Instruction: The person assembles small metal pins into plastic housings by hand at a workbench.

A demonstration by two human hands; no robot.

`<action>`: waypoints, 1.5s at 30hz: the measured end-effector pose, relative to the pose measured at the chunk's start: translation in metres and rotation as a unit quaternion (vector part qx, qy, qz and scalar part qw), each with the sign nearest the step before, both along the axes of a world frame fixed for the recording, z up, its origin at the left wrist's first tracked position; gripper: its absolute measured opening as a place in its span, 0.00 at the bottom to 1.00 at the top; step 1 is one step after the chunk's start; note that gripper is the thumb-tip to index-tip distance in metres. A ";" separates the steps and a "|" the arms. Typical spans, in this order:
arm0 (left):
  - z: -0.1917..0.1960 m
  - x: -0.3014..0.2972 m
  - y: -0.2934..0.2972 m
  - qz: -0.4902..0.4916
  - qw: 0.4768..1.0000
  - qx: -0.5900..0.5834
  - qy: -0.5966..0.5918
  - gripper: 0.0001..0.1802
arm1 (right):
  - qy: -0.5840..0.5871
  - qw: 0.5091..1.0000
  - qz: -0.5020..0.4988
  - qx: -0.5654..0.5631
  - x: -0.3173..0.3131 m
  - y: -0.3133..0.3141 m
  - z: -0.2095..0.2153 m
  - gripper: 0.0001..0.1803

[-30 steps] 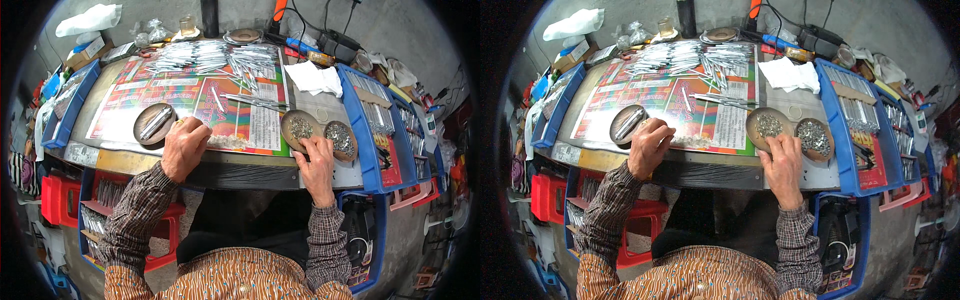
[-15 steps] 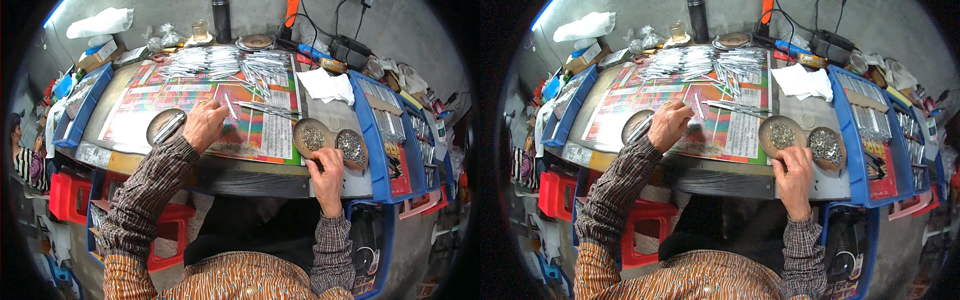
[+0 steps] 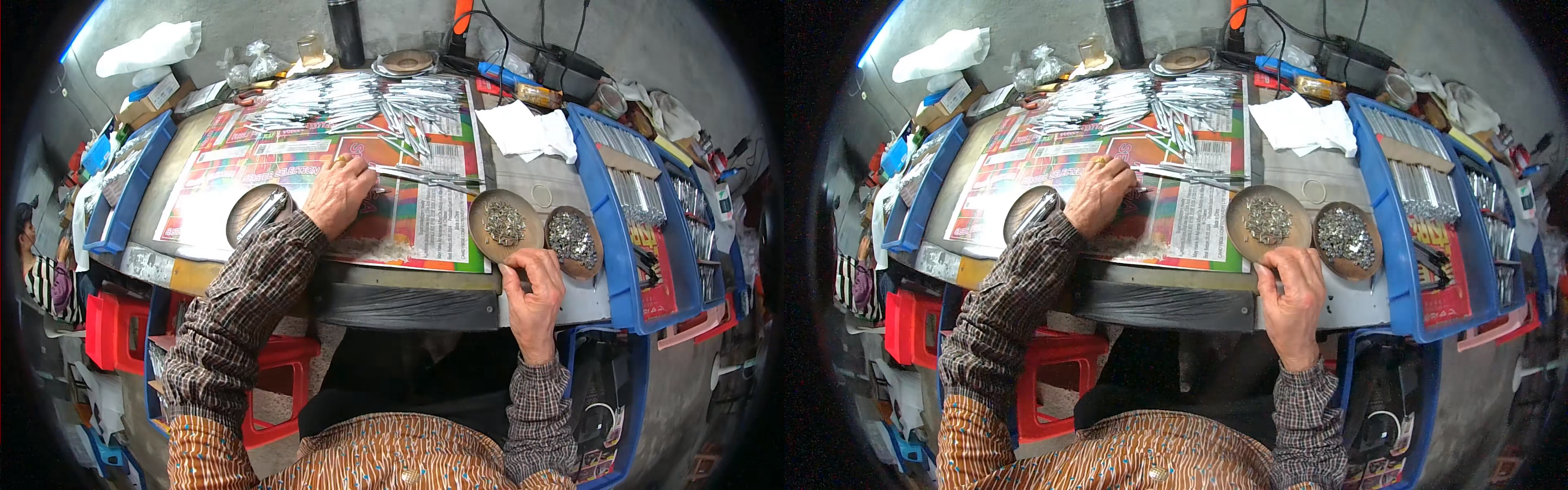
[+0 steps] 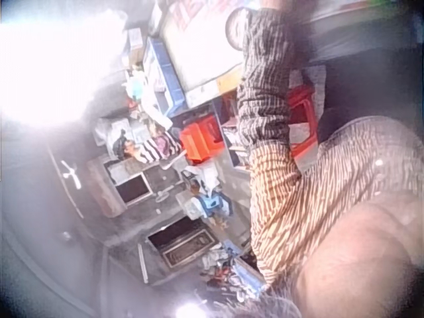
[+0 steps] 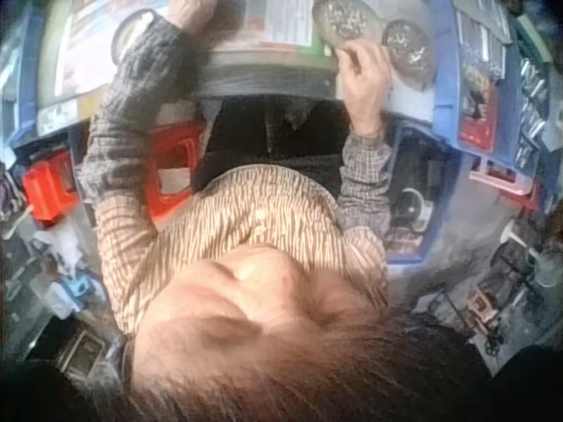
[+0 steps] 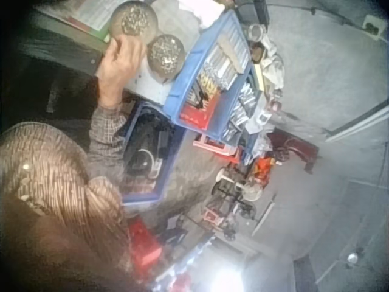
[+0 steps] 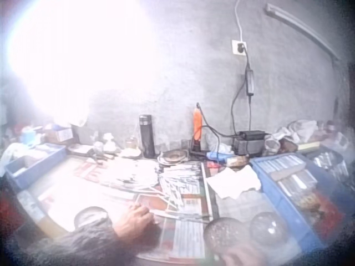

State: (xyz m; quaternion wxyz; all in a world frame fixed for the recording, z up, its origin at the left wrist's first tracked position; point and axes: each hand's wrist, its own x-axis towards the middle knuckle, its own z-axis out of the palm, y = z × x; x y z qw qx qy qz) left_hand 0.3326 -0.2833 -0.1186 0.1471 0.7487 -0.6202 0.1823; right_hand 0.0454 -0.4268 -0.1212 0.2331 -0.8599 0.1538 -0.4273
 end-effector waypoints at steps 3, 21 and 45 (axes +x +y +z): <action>-0.002 -0.008 0.005 -0.006 1.000 -0.016 0.011 0.06 | -0.016 1.000 0.004 0.017 -0.002 0.002 0.000 0.08; 0.042 -0.174 0.067 -0.068 0.735 -0.146 0.658 0.06 | -0.057 0.977 0.133 0.158 -0.022 0.075 0.025 0.09; 0.025 -0.215 0.082 -0.090 0.550 -0.199 0.806 0.13 | -0.069 0.954 0.125 0.263 -0.026 0.104 0.025 0.09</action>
